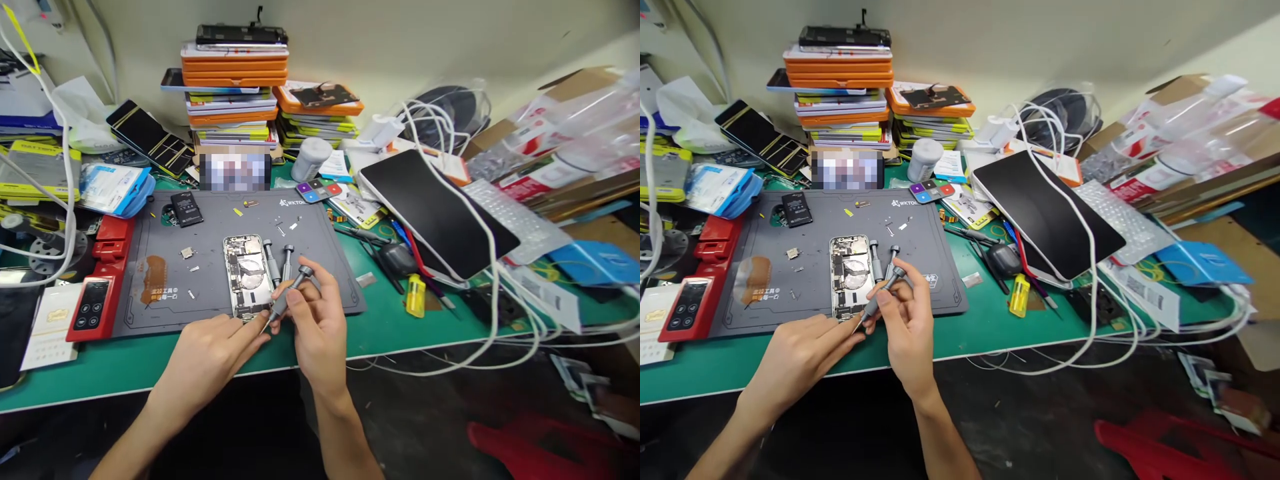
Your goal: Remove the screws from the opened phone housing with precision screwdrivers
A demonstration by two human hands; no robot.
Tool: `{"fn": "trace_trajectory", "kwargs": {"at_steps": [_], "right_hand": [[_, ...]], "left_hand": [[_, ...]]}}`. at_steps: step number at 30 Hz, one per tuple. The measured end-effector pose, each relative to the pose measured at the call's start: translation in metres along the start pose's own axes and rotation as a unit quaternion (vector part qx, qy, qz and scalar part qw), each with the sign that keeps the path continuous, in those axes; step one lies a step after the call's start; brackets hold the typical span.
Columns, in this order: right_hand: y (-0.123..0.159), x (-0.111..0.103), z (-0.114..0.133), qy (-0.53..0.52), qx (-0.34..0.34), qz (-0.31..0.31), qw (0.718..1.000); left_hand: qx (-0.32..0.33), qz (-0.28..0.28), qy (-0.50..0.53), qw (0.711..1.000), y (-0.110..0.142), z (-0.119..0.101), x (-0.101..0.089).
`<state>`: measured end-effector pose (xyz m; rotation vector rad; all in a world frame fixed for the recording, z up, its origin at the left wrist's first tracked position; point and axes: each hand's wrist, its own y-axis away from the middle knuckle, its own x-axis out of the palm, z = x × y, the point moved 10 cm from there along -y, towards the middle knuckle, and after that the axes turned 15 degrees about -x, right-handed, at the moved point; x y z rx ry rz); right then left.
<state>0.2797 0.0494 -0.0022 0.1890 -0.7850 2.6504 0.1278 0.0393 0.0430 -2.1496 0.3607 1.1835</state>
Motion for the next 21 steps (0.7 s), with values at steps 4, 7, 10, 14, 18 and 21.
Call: {"fn": "trace_trajectory", "kwargs": {"at_steps": [4,7,10,14,18,21], "right_hand": [[0.0005,0.0017,-0.0025,-0.01,0.069,-0.016,0.997],[0.0002,0.0003,-0.0013,-0.016,0.081,-0.027,0.996],[-0.0002,-0.0004,-0.0006,-0.019,0.073,-0.03,0.997],[-0.0011,-0.0007,-0.0006,-0.028,0.057,-0.032,0.997],[-0.002,-0.0008,-0.0007,-0.032,0.045,-0.031,0.998],[-0.0025,-0.001,-0.0004,-0.028,0.041,-0.029,0.998]], "left_hand": [[0.013,0.016,-0.012,1.0,0.0014,-0.0009,0.0027],[0.013,0.025,-0.018,0.999,0.002,-0.0002,0.0049],[0.012,0.032,-0.016,0.999,0.0014,-0.0002,0.006],[0.021,0.032,-0.013,0.999,0.0003,-0.0028,0.004],[0.023,0.033,-0.013,0.999,-0.0004,-0.0032,0.0036],[0.021,0.036,-0.016,0.999,-0.0004,-0.0028,0.0043]]}}
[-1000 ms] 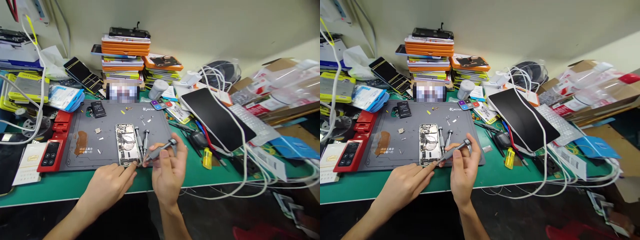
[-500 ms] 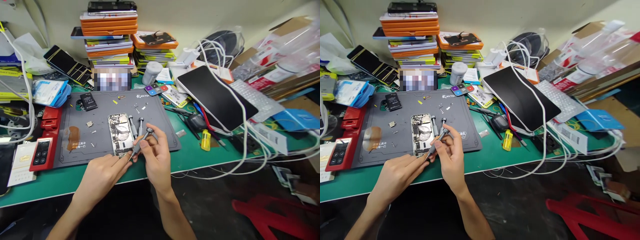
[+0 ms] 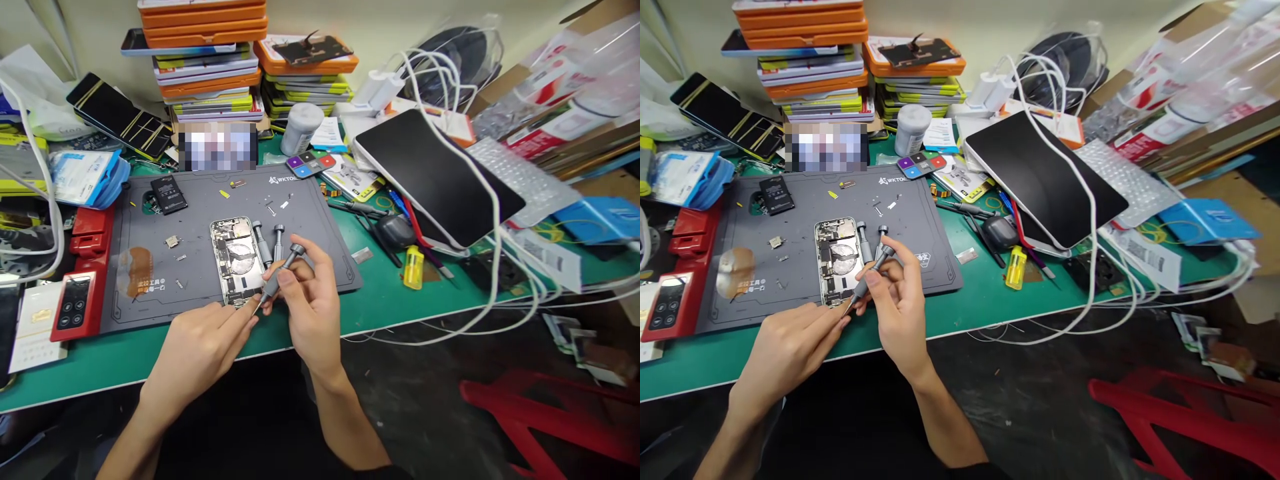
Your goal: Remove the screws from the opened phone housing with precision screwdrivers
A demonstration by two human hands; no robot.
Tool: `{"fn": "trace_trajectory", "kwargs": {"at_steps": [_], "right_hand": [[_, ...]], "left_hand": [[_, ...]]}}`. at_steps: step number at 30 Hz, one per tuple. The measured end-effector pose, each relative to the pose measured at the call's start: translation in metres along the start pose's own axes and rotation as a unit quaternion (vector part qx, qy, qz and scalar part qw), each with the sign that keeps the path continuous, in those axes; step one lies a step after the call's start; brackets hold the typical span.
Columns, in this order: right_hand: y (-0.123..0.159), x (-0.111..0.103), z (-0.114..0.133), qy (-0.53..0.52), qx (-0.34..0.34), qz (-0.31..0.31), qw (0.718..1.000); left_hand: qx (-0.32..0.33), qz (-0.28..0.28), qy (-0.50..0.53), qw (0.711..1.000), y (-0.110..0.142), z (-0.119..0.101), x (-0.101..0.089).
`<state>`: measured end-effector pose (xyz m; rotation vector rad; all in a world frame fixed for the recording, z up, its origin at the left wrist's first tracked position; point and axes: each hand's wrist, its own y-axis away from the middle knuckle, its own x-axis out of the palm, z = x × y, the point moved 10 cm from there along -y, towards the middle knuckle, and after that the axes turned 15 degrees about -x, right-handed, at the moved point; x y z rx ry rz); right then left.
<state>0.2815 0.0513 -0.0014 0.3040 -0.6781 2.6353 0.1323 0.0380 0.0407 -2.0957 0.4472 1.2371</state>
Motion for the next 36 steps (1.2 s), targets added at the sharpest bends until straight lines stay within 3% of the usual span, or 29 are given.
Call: {"fn": "trace_trajectory", "kwargs": {"at_steps": [26,36], "right_hand": [[0.0025,0.0027,0.0028,0.019,0.026,0.02,0.999],[0.0025,0.0032,0.005,0.066,-0.019,0.049,0.996]], "left_hand": [[-0.003,0.03,0.032,0.999,0.0007,0.0009,0.0036],[-0.01,0.026,0.038,0.999,0.001,0.0013,0.0021]]}}
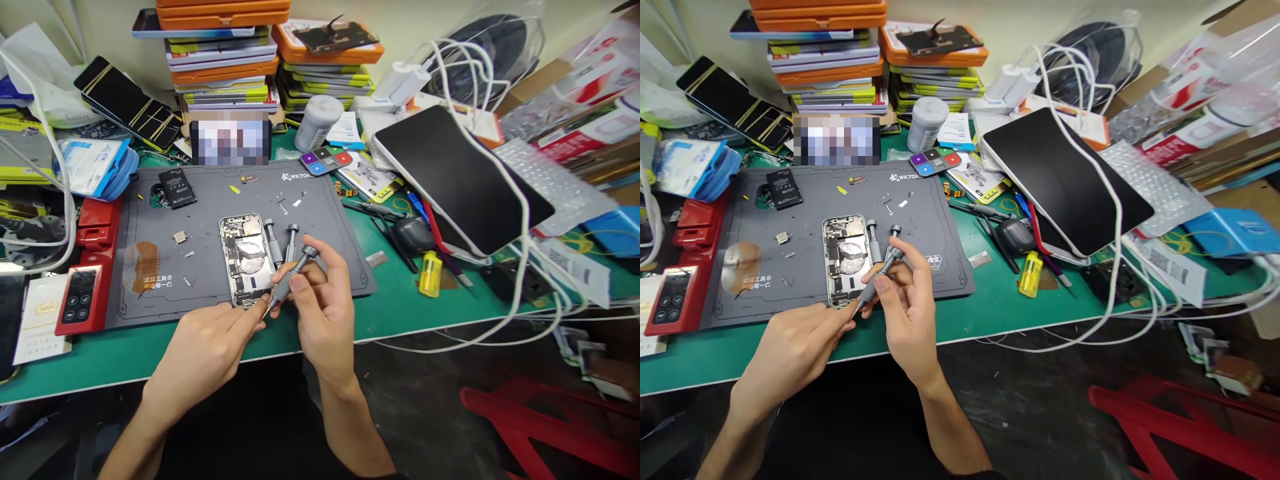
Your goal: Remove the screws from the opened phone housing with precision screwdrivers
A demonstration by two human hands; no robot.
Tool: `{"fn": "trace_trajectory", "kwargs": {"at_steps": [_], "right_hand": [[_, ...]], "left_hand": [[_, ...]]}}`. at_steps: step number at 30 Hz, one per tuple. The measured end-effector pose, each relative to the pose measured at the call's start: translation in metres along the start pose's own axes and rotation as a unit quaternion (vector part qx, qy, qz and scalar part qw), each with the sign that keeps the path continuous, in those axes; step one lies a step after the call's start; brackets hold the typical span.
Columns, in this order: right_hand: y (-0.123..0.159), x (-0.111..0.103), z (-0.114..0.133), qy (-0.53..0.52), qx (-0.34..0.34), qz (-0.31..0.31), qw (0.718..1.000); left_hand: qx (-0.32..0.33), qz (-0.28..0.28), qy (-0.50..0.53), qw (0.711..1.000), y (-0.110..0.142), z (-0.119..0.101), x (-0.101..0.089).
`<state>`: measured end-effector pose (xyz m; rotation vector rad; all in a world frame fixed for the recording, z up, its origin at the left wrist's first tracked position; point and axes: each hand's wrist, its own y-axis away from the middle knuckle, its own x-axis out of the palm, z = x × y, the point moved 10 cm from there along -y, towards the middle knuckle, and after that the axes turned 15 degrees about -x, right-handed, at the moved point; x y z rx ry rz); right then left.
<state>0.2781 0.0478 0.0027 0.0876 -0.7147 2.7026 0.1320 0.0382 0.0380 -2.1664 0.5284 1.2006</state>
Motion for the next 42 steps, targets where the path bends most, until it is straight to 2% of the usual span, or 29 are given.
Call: {"fn": "trace_trajectory", "kwargs": {"at_steps": [33,36,38,40,42], "right_hand": [[0.001,-0.003,-0.003,-0.044,0.006,-0.028,0.999],[-0.003,-0.01,0.008,-0.017,-0.039,-0.053,0.998],[-0.005,-0.02,0.024,0.031,-0.111,-0.091,0.989],[-0.004,-0.026,0.046,0.1,-0.221,-0.108,0.964],[0.001,-0.02,0.064,0.17,-0.324,-0.08,0.927]], "left_hand": [[0.005,-0.006,-0.016,1.0,-0.001,-0.001,0.0],[0.009,-0.01,-0.027,1.0,-0.001,-0.003,0.0],[0.023,-0.027,-0.038,0.999,0.0,-0.006,-0.003],[0.04,-0.049,-0.041,0.997,0.003,-0.01,-0.008],[0.047,-0.06,-0.032,0.997,0.005,-0.012,-0.011]]}}
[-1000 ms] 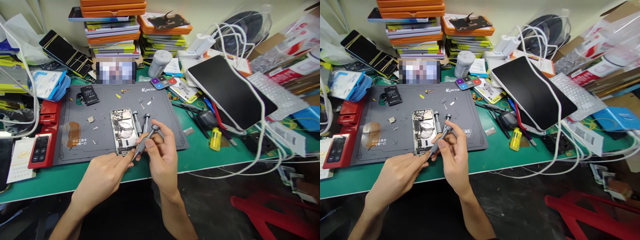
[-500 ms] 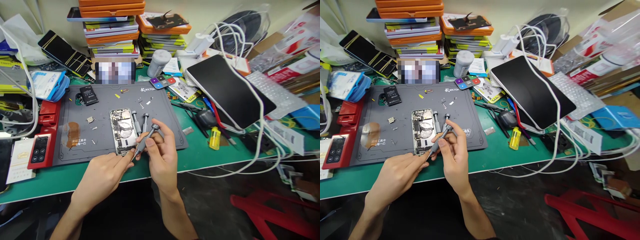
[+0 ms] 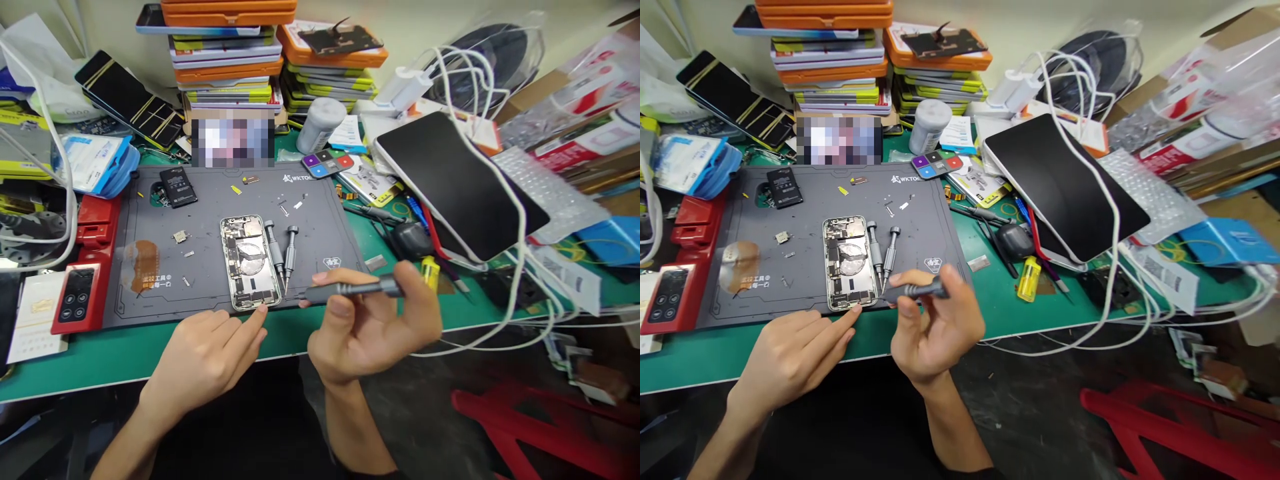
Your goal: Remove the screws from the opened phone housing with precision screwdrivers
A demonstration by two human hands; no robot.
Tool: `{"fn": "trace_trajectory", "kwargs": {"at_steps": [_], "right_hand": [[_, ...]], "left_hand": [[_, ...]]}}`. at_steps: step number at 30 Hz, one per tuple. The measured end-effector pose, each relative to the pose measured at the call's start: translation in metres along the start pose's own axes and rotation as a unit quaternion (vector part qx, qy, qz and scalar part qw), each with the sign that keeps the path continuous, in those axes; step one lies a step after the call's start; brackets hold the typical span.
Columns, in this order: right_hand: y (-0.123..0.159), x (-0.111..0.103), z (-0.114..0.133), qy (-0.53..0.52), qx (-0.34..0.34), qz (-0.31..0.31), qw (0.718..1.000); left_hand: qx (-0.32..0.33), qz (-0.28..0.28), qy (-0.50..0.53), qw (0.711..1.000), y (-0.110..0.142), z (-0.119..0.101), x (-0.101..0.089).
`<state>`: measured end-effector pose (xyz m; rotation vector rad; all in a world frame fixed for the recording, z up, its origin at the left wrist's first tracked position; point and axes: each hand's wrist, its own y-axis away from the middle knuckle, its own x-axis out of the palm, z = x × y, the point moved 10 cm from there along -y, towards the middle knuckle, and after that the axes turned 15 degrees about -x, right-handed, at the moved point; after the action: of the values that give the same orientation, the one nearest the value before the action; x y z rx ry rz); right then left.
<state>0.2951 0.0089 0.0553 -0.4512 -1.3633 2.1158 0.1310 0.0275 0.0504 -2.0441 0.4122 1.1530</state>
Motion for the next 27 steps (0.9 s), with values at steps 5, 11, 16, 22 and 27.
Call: {"fn": "trace_trajectory", "kwargs": {"at_steps": [5,11,16,22,27], "right_hand": [[0.01,0.024,0.016,0.048,-0.105,0.152,0.982],[0.014,0.031,0.015,0.037,-0.106,0.179,0.977],[0.017,0.034,0.009,0.025,-0.078,0.195,0.977],[0.016,0.036,0.012,0.016,-0.094,0.206,0.974],[0.007,0.038,0.021,0.034,-0.139,0.201,0.969]], "left_hand": [[-0.01,-0.003,0.015,1.0,0.001,0.001,-0.002],[-0.005,-0.012,0.0,1.0,0.001,-0.003,-0.001],[-0.02,0.01,-0.012,1.0,0.0,0.0,0.006],[-0.024,0.012,-0.013,1.0,0.0,0.001,0.006],[-0.019,-0.002,-0.002,1.0,0.0,0.0,0.001]]}}
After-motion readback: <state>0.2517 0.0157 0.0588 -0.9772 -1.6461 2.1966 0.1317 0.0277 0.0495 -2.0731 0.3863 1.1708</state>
